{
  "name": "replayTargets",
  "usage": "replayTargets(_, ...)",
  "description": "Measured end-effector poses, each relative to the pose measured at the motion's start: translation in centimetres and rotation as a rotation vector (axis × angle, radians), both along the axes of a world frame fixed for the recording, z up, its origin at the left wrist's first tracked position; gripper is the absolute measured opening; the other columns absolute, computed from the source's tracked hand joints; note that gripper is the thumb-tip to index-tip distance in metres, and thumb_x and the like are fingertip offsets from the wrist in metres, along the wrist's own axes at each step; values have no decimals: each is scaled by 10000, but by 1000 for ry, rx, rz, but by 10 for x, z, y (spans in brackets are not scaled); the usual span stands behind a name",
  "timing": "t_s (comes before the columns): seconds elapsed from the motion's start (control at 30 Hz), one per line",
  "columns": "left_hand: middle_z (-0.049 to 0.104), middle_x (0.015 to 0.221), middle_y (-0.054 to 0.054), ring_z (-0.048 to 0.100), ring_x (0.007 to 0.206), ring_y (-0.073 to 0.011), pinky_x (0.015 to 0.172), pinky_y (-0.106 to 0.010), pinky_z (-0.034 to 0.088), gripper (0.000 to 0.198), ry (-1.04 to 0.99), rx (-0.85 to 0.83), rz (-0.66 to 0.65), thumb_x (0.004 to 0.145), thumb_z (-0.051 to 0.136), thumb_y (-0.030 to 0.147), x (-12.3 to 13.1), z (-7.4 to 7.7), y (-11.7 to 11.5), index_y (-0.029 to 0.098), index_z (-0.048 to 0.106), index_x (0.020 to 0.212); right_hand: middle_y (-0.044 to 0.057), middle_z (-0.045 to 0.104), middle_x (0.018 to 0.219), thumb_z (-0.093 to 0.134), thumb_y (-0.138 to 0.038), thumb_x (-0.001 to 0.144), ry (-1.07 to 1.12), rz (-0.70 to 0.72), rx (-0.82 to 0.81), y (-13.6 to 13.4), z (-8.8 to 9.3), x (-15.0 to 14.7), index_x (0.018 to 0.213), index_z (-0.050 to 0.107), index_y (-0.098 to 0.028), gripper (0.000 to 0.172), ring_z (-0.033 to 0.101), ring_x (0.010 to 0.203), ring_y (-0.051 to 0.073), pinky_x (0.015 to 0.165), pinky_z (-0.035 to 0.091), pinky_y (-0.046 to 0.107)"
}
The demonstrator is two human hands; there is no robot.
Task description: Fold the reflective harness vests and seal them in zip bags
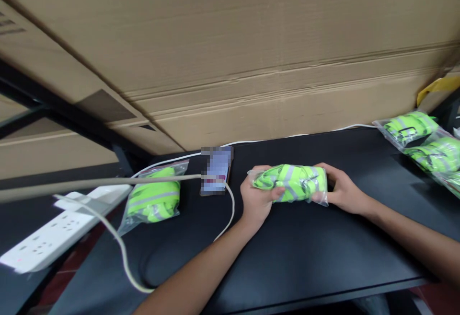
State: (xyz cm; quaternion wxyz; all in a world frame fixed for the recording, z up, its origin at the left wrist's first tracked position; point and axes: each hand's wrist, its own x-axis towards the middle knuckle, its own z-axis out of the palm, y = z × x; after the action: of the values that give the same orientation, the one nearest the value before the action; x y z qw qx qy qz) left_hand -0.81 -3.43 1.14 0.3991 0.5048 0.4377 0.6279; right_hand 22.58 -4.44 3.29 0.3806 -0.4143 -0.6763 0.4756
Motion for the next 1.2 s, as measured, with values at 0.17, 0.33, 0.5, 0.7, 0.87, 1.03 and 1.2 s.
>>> replayTargets(0.17,678,801,-61,668,734,-215,670,-305,537,769,115,63,51,789,421,904,-5,-4,1,183,664,906,65,697,1142,873,-373,731,167,-1,-127,-6,-10,-10,1345,456,-293,746,707,1009,227,895,597,395)
replayTargets(0.33,634,649,-47,643,650,-204,632,-295,493,637,356,-122,5,959,375,713,-5,-3,2,181,647,736,86,651,1292,792,-436,817,236,-85,-92,-2,-14,-10,1356,447,-307,652,663,1163,242,985,574,432)
replayTargets(0.5,508,457,-2,529,431,-159,458,-263,374,557,498,-107,-52,958,499,585,-5,5,-2,223,518,535,79,692,1189,822,-431,787,176,-89,-75,-1,-8,-4,1324,464,-295,660,710,1025,239,865,622,408)
replayTargets(0.7,500,418,30,470,326,-130,365,-237,341,552,313,-188,-38,960,464,643,-10,12,0,191,692,740,17,733,930,885,-391,711,243,-243,-177,6,0,1,1090,504,-262,552,716,791,195,736,620,357)
replayTargets(0.87,496,375,40,462,314,-129,353,-229,353,555,207,-220,75,962,479,638,-18,19,10,156,753,930,66,749,1040,876,-416,702,289,-348,-253,21,2,21,1086,595,-235,509,730,898,239,813,616,395)
replayTargets(1.03,495,353,47,398,264,-108,302,-216,300,489,104,-185,197,962,504,606,-32,30,23,173,706,857,115,748,1130,782,-438,778,314,-440,-239,44,4,49,1067,659,-206,390,729,991,317,823,616,467)
replayTargets(1.2,471,360,69,380,255,-93,278,-207,243,439,-29,-166,255,922,556,603,-42,30,31,197,659,790,131,774,986,674,-448,827,310,-461,-299,59,-3,67,963,673,-200,283,745,946,365,808,622,514)
